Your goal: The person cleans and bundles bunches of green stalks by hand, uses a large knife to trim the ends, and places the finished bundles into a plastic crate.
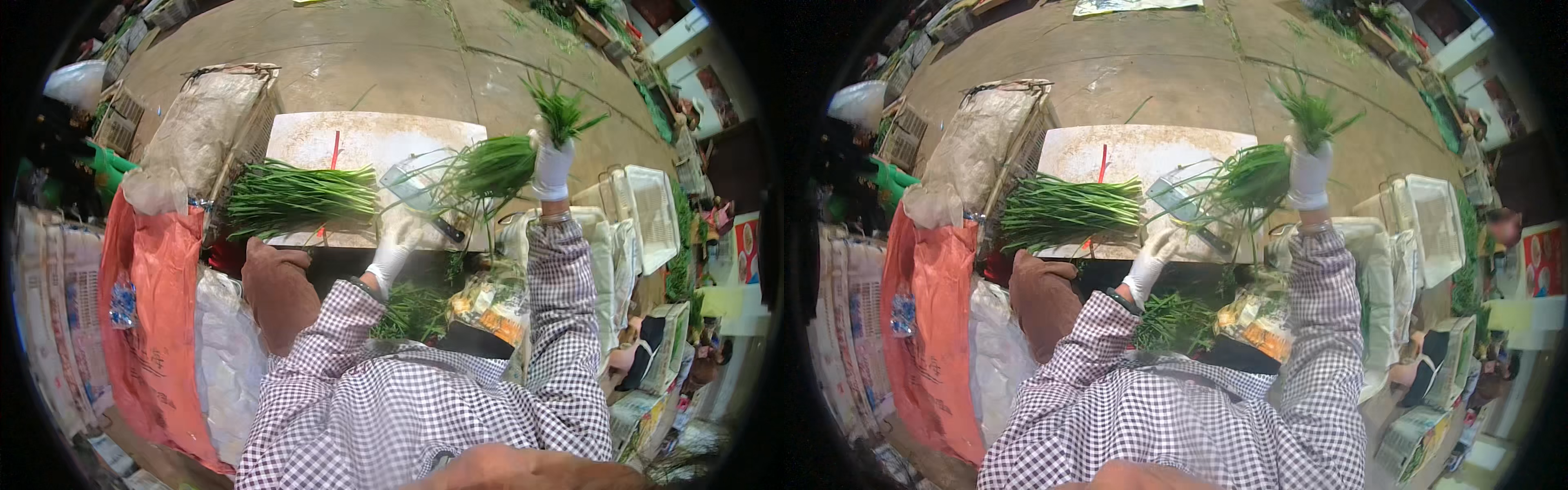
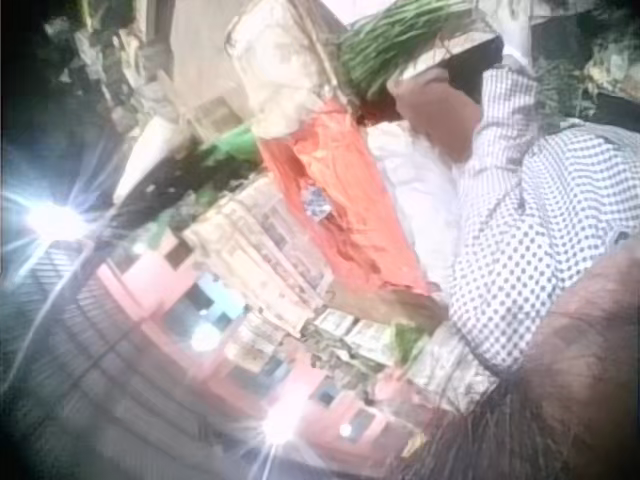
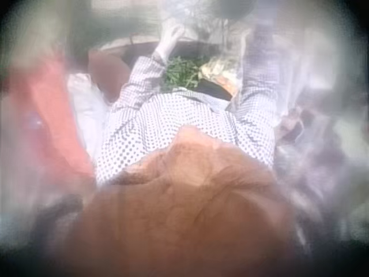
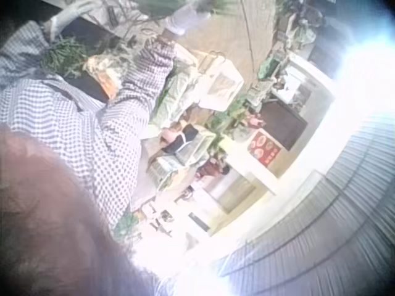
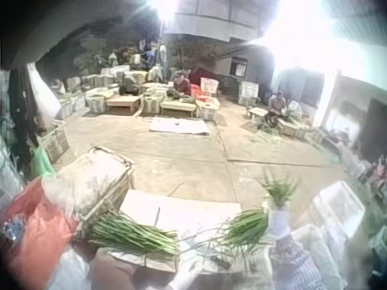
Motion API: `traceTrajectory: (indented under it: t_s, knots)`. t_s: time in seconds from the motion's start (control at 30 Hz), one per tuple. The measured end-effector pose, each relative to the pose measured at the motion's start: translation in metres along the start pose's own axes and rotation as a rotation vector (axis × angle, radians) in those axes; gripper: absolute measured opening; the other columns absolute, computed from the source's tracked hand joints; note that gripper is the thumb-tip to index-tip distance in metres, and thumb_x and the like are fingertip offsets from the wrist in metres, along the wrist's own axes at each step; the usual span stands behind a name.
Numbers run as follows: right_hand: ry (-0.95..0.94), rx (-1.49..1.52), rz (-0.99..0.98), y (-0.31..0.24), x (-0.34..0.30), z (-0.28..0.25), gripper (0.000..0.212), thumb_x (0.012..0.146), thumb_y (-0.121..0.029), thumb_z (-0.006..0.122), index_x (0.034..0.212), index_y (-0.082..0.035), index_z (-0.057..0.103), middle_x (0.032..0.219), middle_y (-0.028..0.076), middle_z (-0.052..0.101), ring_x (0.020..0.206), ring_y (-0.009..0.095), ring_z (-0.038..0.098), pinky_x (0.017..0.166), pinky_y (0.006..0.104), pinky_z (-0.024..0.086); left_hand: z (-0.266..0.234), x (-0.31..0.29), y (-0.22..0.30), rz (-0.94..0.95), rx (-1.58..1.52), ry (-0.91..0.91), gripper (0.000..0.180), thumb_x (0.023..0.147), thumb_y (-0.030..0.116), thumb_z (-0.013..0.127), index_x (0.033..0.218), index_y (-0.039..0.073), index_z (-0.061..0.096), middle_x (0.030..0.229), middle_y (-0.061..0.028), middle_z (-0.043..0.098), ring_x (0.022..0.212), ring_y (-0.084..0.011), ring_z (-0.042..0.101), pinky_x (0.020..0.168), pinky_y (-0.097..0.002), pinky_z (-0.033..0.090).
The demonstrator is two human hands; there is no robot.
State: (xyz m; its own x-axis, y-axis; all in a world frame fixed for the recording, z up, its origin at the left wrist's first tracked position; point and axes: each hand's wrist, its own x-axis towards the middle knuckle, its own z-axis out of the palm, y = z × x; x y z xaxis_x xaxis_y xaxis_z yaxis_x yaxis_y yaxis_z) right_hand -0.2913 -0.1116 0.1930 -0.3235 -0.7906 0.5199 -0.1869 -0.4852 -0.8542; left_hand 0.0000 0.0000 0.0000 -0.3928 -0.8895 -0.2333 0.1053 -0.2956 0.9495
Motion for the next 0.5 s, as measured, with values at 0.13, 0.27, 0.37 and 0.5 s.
traceTrajectory:
  t_s: [0.13, 0.27, 0.37, 0.5]
  knots:
    - [0.026, 0.128, -0.053, -0.073, -0.003, 0.013, 0.012, 0.093, -0.005, 0.058, 0.101, 0.002, 0.064, 0.069, -0.001, 0.051, 0.059, 0.010, 0.044, 0.057, 0.0265, 0.035, 0.022, 0.010, 0.052, -0.118, -0.218, -0.004, 0.068, 0.094, 0.042, 0.060, 0.144, 0.001, 0.036, 0.142, -0.0179, 0.046, 0.133, -0.0269, 0.040, 0.110, -0.0342, 0.033]
    - [0.099, 0.142, 0.052, -0.145, -0.071, 0.038, 0.014, 0.094, -0.006, 0.058, 0.081, -0.004, 0.055, 0.062, -0.004, 0.036, 0.054, 0.008, 0.033, 0.057, 0.0270, 0.033, 0.034, -0.011, 0.067, -0.210, -0.472, -0.106, 0.056, 0.099, 0.046, 0.044, 0.142, 0.010, 0.044, 0.146, -0.0186, 0.042, 0.140, -0.0255, 0.030, 0.114, -0.0426, 0.027]
    - [-0.004, 0.232, 0.021, -0.171, -0.106, 0.050, 0.013, 0.097, -0.012, 0.052, 0.086, -0.004, 0.054, 0.064, -0.003, 0.038, 0.055, 0.011, 0.034, 0.058, 0.0286, 0.033, 0.031, 0.018, 0.066, -0.354, -0.555, -0.018, 0.059, 0.092, 0.041, 0.061, 0.139, 0.008, 0.047, 0.123, -0.0092, 0.061, 0.113, -0.0222, 0.056, 0.089, -0.0399, 0.049]
    - [-0.201, 0.335, 0.003, -0.189, -0.138, 0.059, 0.021, 0.099, -0.021, 0.047, 0.086, -0.005, 0.052, 0.064, -0.002, 0.038, 0.056, 0.014, 0.034, 0.059, 0.0279, 0.033, 0.023, 0.039, 0.020, -0.272, 0.414, -0.005, 0.044, 0.093, 0.041, 0.058, 0.117, 0.004, 0.064, 0.091, -0.0153, 0.070, 0.081, -0.0258, 0.066, 0.066, -0.0397, 0.051]
